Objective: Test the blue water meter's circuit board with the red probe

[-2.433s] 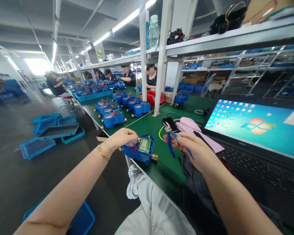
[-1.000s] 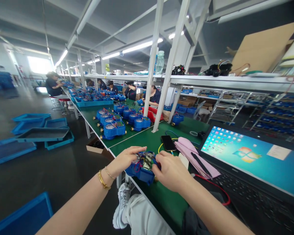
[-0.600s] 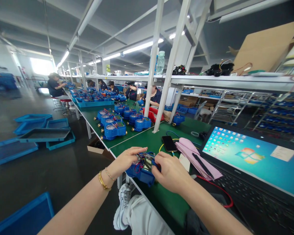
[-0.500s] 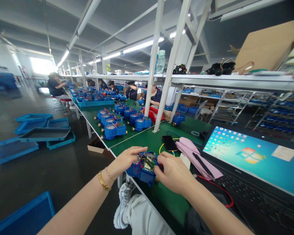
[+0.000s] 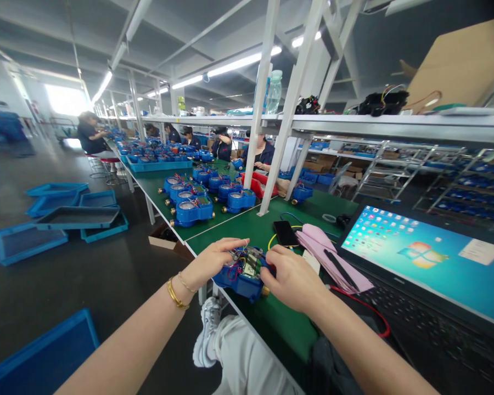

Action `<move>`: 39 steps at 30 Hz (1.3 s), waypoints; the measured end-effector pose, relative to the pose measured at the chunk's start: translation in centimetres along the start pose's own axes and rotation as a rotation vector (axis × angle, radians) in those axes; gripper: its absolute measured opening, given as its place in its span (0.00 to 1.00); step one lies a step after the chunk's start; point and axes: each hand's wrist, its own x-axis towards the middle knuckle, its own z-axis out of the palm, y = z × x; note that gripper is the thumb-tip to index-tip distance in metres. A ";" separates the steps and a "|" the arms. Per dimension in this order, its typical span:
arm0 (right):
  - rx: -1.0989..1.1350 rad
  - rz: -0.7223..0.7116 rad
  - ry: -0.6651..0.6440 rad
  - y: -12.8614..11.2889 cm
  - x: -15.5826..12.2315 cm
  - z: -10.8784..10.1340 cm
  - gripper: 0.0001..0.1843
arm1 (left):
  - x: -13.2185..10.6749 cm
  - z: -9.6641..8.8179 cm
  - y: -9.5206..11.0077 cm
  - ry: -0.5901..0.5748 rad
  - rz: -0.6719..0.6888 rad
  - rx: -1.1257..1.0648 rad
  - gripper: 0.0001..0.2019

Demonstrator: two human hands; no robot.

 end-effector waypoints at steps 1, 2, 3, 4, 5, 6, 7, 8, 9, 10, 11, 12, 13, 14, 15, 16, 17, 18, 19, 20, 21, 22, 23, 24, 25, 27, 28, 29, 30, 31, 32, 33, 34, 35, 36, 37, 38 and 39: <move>0.002 -0.002 -0.001 0.0 0.0 0.0 0.11 | 0.0 0.0 0.1 0.002 -0.001 -0.001 0.30; 0.003 -0.004 -0.001 0.0 -0.1 0.0 0.11 | -0.1 0.0 0.1 0.002 -0.001 -0.001 0.30; 0.002 -0.005 -0.003 0.0 -0.1 -0.1 0.11 | -0.1 0.0 0.2 0.003 -0.001 -0.002 0.30; 0.000 -0.004 -0.004 -0.1 -0.1 -0.1 0.11 | -0.1 0.0 0.2 0.002 -0.001 -0.004 0.30; -0.001 -0.003 -0.005 -0.1 -0.1 -0.1 0.11 | -0.2 0.0 0.2 0.001 0.000 -0.006 0.30; -0.002 -0.002 -0.005 -0.1 -0.1 -0.2 0.11 | -0.2 0.0 0.2 0.000 0.001 -0.007 0.30; -0.002 -0.001 -0.005 -0.1 -0.1 -0.1 0.11 | -0.2 0.0 0.2 0.000 0.001 -0.009 0.30; 0.001 -0.003 -0.004 -0.2 -0.1 -0.1 0.10 | -0.2 0.0 0.2 0.000 0.002 -0.011 0.30; 0.006 -0.009 -0.001 -0.2 0.0 -0.1 0.10 | -0.2 0.0 0.2 0.000 0.003 -0.014 0.30; 0.012 -0.016 0.002 -0.2 0.0 0.0 0.10 | -0.2 0.1 0.1 0.000 0.004 -0.016 0.30; 0.018 -0.024 0.003 -0.1 0.1 0.1 0.10 | -0.2 0.1 0.1 0.000 0.005 -0.018 0.30; 0.024 -0.031 0.003 -0.1 0.1 0.2 0.10 | -0.2 0.1 0.1 0.001 0.006 -0.021 0.30; 0.029 -0.036 0.000 -0.1 0.2 0.3 0.10 | -0.2 0.1 0.1 0.000 0.006 -0.024 0.30; 0.031 -0.039 -0.002 -0.1 0.3 0.4 0.09 | -0.2 0.1 0.1 0.000 0.008 -0.027 0.30; 0.032 -0.039 -0.003 0.0 0.4 0.5 0.09 | -0.2 0.2 0.0 -0.001 0.008 -0.028 0.30; 0.032 -0.040 -0.002 0.0 0.4 0.7 0.09 | -0.1 0.2 0.1 -0.002 0.008 -0.030 0.30; 0.031 -0.040 0.003 0.0 0.5 0.8 0.09 | -0.1 0.2 0.1 -0.002 0.009 -0.031 0.30; 0.031 -0.041 0.008 0.0 0.6 0.9 0.09 | -0.1 0.2 0.1 -0.003 0.009 -0.032 0.30; 0.031 -0.042 0.014 0.0 0.6 0.9 0.09 | -0.1 0.2 0.1 -0.004 0.009 -0.032 0.30; 0.032 -0.044 0.019 0.1 0.6 1.0 0.09 | -0.1 0.2 0.1 -0.004 0.009 -0.031 0.31; 0.033 -0.043 0.020 0.1 0.6 1.1 0.09 | -0.1 0.1 0.1 -0.005 0.008 -0.031 0.31; 0.033 -0.041 0.021 0.1 0.6 1.1 0.09 | -0.1 0.1 0.1 -0.004 0.008 -0.030 0.31; 0.034 -0.037 0.022 0.1 0.6 1.2 0.09 | -0.1 0.1 0.2 -0.004 0.006 -0.028 0.31; 0.033 -0.034 0.021 0.1 0.6 1.2 0.09 | -0.1 0.1 0.2 -0.003 0.004 -0.026 0.31; 0.032 -0.030 0.020 0.1 0.6 1.2 0.09 | -0.1 0.1 0.2 -0.001 0.002 -0.024 0.31; 0.026 -0.022 0.021 0.0 0.6 1.2 0.09 | -0.1 0.1 0.3 0.000 -0.002 -0.015 0.30; 0.022 -0.018 0.019 0.0 0.5 1.2 0.09 | -0.2 0.1 0.4 0.000 -0.004 -0.011 0.30; 0.020 -0.013 0.018 -0.1 0.5 1.2 0.09 | -0.2 0.1 0.5 0.001 -0.006 -0.007 0.30; 0.021 -0.008 0.017 -0.2 0.4 1.2 0.09 | -0.3 0.1 0.5 0.002 -0.008 -0.004 0.30; 0.025 -0.003 0.018 -0.3 0.3 1.1 0.09 | -0.3 0.1 0.6 0.004 -0.010 -0.003 0.31; 0.034 0.001 0.021 -0.3 0.2 1.0 0.09 | -0.3 0.1 0.6 0.007 -0.013 -0.004 0.31; 0.050 -0.001 0.025 -0.2 0.1 0.9 0.09 | -0.3 0.1 0.6 0.010 -0.017 -0.006 0.32; 0.072 -0.007 0.032 -0.1 0.1 0.8 0.10 | -0.3 0.1 0.6 0.012 -0.020 -0.010 0.32; 0.101 -0.017 0.048 0.3 0.1 0.6 0.10 | -0.3 0.0 0.6 0.014 -0.023 -0.014 0.33; 0.138 -0.023 0.073 0.8 0.2 0.4 0.11 | -0.3 0.0 0.5 0.014 -0.026 -0.019 0.33; 0.187 -0.012 0.099 1.5 0.3 0.3 0.11 | -0.3 0.0 0.5 0.013 -0.027 -0.023 0.33; 0.241 0.019 0.117 2.4 0.6 0.2 0.12 | -0.3 0.0 0.4 0.013 -0.028 -0.029 0.32; 0.292 0.067 0.123 3.4 1.0 0.3 0.12 | -0.3 0.0 0.4 0.015 -0.029 -0.039 0.32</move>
